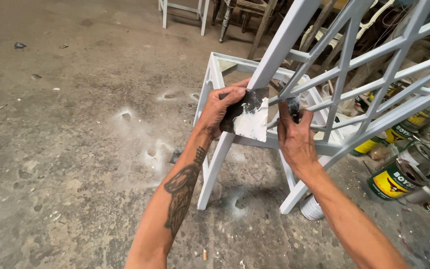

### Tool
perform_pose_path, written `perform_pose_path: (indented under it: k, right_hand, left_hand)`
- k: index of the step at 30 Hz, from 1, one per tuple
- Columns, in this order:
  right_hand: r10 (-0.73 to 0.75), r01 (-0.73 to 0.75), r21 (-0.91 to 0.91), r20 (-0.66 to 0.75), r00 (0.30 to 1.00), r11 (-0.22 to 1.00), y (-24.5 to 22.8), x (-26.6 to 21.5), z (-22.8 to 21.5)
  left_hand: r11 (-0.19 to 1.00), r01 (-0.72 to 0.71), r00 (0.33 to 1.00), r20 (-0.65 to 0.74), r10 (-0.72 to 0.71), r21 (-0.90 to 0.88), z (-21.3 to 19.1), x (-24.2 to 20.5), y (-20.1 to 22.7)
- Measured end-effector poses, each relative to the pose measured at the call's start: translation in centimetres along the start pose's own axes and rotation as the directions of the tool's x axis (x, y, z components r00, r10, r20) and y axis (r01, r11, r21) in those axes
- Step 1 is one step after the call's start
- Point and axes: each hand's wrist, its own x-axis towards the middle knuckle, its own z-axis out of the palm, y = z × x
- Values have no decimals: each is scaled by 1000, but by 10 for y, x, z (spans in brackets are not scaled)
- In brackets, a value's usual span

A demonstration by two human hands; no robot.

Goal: The person applies a white filler substance to the joints and seams of a white metal chair frame using a putty knife and a scraper. They work on various sections of the chair's lattice structure, smoothing the filler into the crevices.

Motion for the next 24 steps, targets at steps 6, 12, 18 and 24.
perform_pose_path:
  k: [6,12,18,24]
  right_hand:
    - [45,-45,56,9,999,997,28,8,-11]
    - [29,-22,75,-91,995,997,28,54,-41]
    - [-17,24,49,-130,991,999,22,67,-44]
    - [-44,53,57,-150,988,997,27,55,-18]
  left_hand:
    - [999,11,1000,-18,-10,35,1,3,1]
    - [999,22,999,-36,-20,50,3,2,1]
    - [999,18,999,-38,-16,45,6,0,5]
    - [1000,8,1000,-24,-7,19,0,1,3]
